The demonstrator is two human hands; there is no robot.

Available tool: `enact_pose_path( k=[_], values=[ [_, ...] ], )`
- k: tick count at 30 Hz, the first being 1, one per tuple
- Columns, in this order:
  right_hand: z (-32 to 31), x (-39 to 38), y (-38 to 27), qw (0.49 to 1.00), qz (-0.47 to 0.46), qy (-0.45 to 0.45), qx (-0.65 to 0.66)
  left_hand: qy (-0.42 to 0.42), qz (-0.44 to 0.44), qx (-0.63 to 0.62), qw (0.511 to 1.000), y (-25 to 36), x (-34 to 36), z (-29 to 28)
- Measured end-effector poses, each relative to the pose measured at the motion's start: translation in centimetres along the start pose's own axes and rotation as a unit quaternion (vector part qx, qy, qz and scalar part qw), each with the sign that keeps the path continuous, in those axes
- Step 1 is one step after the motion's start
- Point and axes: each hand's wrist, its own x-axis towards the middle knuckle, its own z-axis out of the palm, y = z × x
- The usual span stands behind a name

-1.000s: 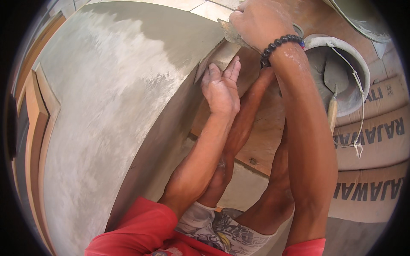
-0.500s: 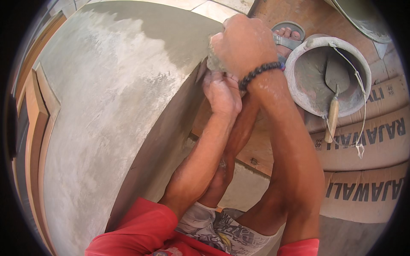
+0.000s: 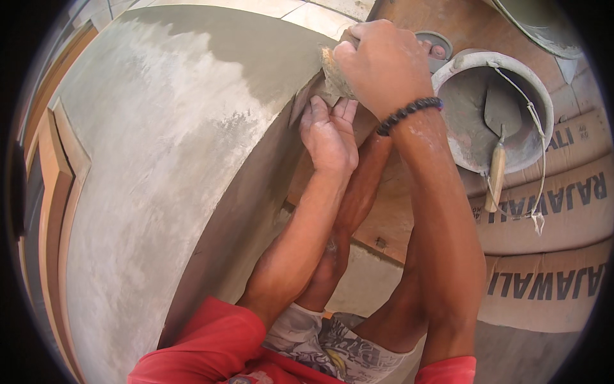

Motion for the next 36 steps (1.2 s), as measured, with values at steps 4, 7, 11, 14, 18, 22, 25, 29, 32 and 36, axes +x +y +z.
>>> enact_pose_path(
  k=[4, 7, 11, 14, 18, 22, 25, 29, 32, 36],
  values=[
    [-0.2, -1.1, -3.4, 0.996, -0.018, -0.082, -0.001, -0.046, 0.02, 0.076, 0.996, 0.0, 0.5, -1.7],
    [-2.3, -1.3, -4.2, 0.997, -0.039, -0.058, 0.021, -0.036, 0.019, 0.059, 0.997, -0.2, 1.0, -1.9],
    [-3.7, 1.4, 2.2, 0.997, 0.042, -0.019, 0.063, -0.008, 0.009, -0.009, 1.0, 0.1, 0.1, 0.0],
    [-3.7, 3.6, 3.9, 0.955, 0.161, -0.187, 0.166, -0.021, 0.013, 0.012, 1.0, 0.3, 0.3, -0.4],
    [-1.4, 3.3, 3.4, 0.935, 0.164, -0.161, 0.269, -0.02, 0.01, 0.01, 1.0, 0.4, 0.4, -0.4],
    [-1.3, 2.8, 4.7, 0.937, 0.148, -0.16, 0.272, -0.013, 0.01, 0.007, 1.0, 0.4, 0.3, -0.3],
    [-0.8, 1.9, 5.9, 0.936, 0.144, -0.17, 0.271, -0.013, 0.012, 0.013, 1.0, 0.5, 0.3, -0.3],
    [0.6, 1.0, 6.5, 0.963, 0.094, -0.146, 0.206, -0.012, 0.006, 0.016, 1.0, 0.4, 0.3, -0.1],
    [2.0, 1.1, 5.5, 0.975, 0.012, -0.132, 0.176, -0.019, 0.009, 0.009, 1.0, 0.4, 0.3, -0.3],
    [2.3, 0.5, 5.9, 0.983, -0.141, -0.083, 0.088, -0.011, 0.011, 0.0, 1.0, 0.1, 0.3, -0.2]
  ],
)
